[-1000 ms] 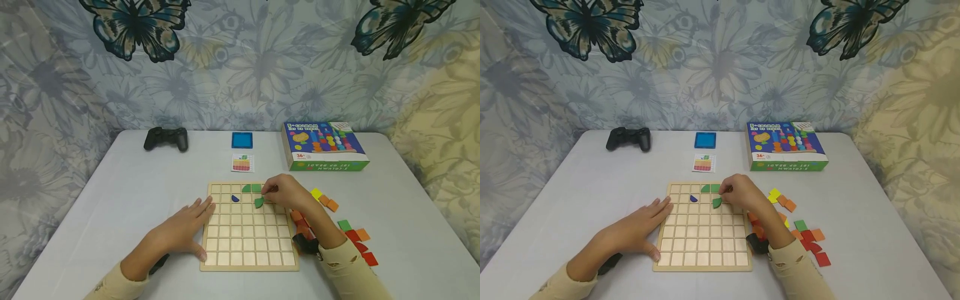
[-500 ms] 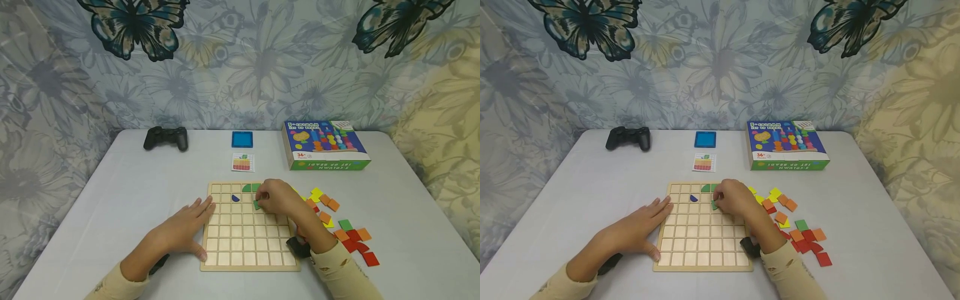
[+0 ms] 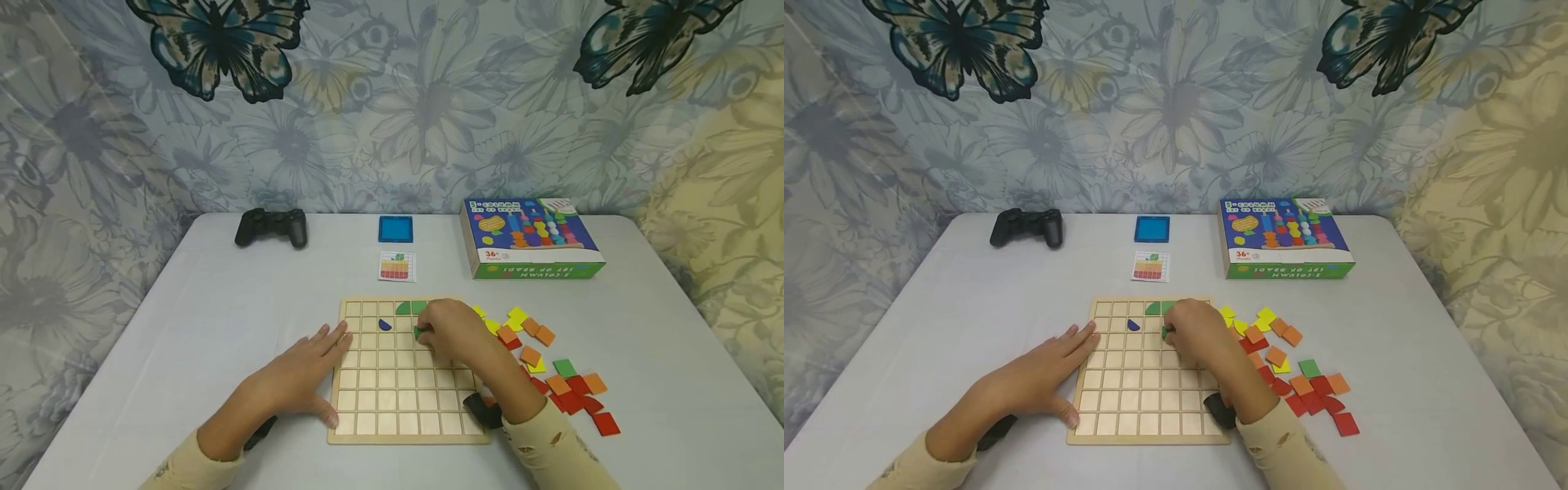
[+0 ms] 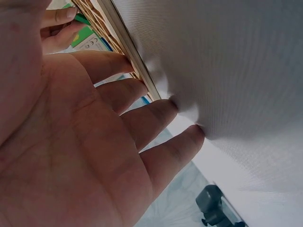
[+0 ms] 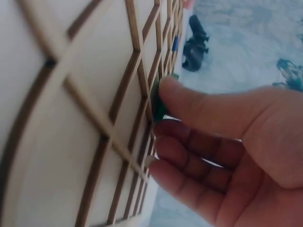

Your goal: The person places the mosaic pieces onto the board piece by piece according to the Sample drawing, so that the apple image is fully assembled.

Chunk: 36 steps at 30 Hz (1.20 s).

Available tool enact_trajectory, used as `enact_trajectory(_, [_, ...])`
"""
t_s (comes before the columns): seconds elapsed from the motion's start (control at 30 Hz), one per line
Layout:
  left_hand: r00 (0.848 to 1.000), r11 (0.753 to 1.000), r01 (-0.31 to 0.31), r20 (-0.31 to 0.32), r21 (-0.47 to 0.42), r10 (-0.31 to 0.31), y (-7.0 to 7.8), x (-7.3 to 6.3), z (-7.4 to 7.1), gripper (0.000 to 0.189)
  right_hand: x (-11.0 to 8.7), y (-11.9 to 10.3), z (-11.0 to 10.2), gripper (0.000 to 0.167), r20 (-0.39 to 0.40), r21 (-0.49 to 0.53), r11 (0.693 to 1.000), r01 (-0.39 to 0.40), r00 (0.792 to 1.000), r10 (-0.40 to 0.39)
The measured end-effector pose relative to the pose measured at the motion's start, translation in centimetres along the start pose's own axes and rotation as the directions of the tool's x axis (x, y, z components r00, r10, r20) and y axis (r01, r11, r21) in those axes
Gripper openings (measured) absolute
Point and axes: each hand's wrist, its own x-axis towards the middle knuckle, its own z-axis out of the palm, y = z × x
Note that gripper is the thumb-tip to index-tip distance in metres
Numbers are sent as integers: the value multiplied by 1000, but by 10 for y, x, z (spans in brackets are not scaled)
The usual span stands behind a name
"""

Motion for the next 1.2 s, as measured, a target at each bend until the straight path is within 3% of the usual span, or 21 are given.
enact_trajectory(0.27, [1000,1000,-6,-3,0,6,0,0,0,127,14,-4,-1,17,1,-64,996,-63,998,63])
enact_trajectory(0.37, [1000,1000,-7,-3,0,7,0,0,0,127,12,-8,-2,17,30,-97,993,-74,997,77])
enact_trajectory(0.5, [1000,1000,-5,2,-8,5,0,0,0,127,-3,-16,2,4,52,-238,970,-55,996,69])
enact_trajectory(0.7, [1000,1000,-5,2,-4,5,0,0,-2,126,-28,-27,8,60,64,-410,912,-30,996,62])
enact_trajectory(0.8, [1000,1000,0,1,6,0,0,0,-3,126,-31,-27,8,69,52,-407,913,-10,998,34])
enact_trajectory(0.97, [1000,1000,9,6,3,-9,-1,0,-2,127,-32,-22,7,68,79,-356,934,18,997,11])
enact_trajectory(1.07, [1000,1000,8,5,-4,-8,-2,0,0,127,-39,-16,4,53,96,-297,954,41,995,-12])
enact_trajectory(1.2, [1000,1000,-10,-3,-5,10,-3,0,2,127,-58,2,-12,18,88,-113,993,43,996,-33])
